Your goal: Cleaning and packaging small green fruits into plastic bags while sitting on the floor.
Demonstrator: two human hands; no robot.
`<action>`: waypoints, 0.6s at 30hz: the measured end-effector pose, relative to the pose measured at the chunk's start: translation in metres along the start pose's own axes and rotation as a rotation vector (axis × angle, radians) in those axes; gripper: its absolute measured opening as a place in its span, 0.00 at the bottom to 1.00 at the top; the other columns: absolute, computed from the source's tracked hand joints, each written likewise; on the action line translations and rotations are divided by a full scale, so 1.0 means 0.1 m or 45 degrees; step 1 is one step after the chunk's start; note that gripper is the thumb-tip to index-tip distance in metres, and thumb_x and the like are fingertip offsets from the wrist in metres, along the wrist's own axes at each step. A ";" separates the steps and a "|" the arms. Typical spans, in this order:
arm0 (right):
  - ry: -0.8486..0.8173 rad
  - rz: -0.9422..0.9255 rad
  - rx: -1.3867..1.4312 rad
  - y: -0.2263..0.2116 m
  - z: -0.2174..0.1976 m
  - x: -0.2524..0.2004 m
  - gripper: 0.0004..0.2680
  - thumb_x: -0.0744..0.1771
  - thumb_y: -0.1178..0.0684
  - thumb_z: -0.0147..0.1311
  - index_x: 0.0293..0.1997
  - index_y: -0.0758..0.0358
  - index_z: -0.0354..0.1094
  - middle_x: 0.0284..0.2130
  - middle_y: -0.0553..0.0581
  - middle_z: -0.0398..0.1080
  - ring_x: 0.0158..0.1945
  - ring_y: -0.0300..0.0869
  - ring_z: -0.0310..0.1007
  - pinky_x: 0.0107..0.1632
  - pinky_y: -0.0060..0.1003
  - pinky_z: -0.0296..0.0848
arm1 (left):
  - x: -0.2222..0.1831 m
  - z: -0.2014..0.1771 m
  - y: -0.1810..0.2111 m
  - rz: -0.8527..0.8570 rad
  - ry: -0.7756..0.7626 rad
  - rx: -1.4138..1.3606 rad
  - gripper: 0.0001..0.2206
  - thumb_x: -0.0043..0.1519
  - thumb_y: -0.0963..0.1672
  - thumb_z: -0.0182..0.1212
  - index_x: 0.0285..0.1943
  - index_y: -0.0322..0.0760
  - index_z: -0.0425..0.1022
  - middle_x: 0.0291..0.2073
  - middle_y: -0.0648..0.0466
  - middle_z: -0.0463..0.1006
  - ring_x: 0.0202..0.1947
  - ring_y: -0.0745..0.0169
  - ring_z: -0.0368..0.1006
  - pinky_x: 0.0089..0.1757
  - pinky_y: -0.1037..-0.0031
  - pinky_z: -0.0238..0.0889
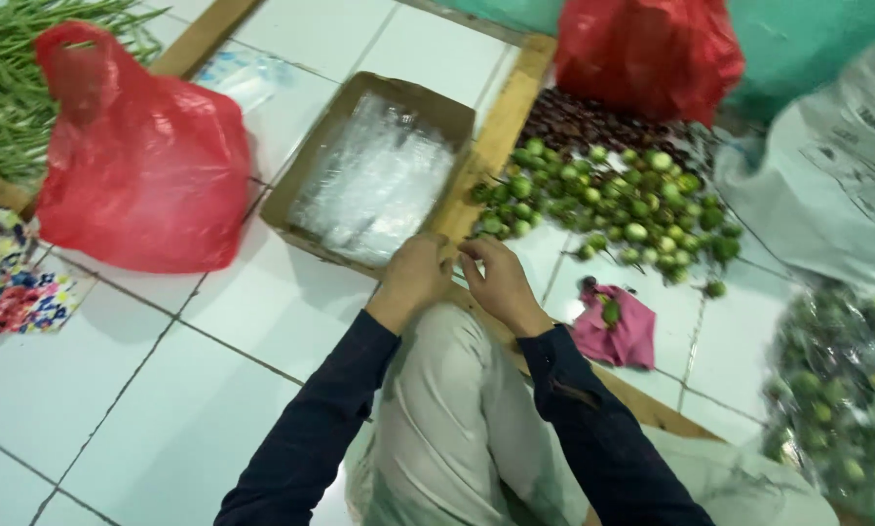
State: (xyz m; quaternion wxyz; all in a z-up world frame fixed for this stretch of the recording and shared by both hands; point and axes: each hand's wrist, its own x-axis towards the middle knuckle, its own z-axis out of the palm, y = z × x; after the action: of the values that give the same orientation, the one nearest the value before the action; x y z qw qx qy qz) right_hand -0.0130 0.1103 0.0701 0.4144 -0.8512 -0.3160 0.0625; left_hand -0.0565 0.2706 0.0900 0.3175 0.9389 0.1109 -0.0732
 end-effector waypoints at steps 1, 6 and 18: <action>-0.019 -0.017 0.001 -0.05 0.08 0.15 0.08 0.69 0.57 0.51 0.50 0.66 0.74 0.37 0.63 0.73 0.46 0.56 0.78 0.43 0.46 0.80 | -0.01 -0.11 -0.13 -0.018 0.016 -0.008 0.20 0.61 0.43 0.57 0.60 0.28 0.75 0.49 0.35 0.79 0.54 0.30 0.74 0.52 0.48 0.69; -0.309 -0.192 -0.261 -0.27 0.57 0.80 0.09 0.68 0.56 0.51 0.51 0.62 0.74 0.38 0.62 0.74 0.48 0.59 0.76 0.49 0.51 0.75 | 0.06 -0.47 -0.83 -0.149 0.214 0.306 0.13 0.59 0.40 0.57 0.50 0.27 0.79 0.38 0.37 0.80 0.47 0.33 0.76 0.51 0.48 0.67; -0.872 0.087 -0.757 -0.09 1.42 1.34 0.12 0.63 0.46 0.58 0.47 0.54 0.79 0.39 0.61 0.79 0.47 0.60 0.79 0.51 0.54 0.75 | 0.50 -0.25 -1.49 -0.282 0.068 -0.060 0.16 0.57 0.39 0.60 0.54 0.30 0.80 0.40 0.35 0.80 0.51 0.23 0.71 0.56 0.40 0.57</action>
State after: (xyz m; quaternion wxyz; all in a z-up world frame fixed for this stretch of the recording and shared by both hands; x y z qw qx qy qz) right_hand 0.0366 0.2874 0.0053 0.0213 -0.8734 -0.4108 0.2607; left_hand -0.0450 0.4092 0.0126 0.3263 0.9149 0.2239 -0.0801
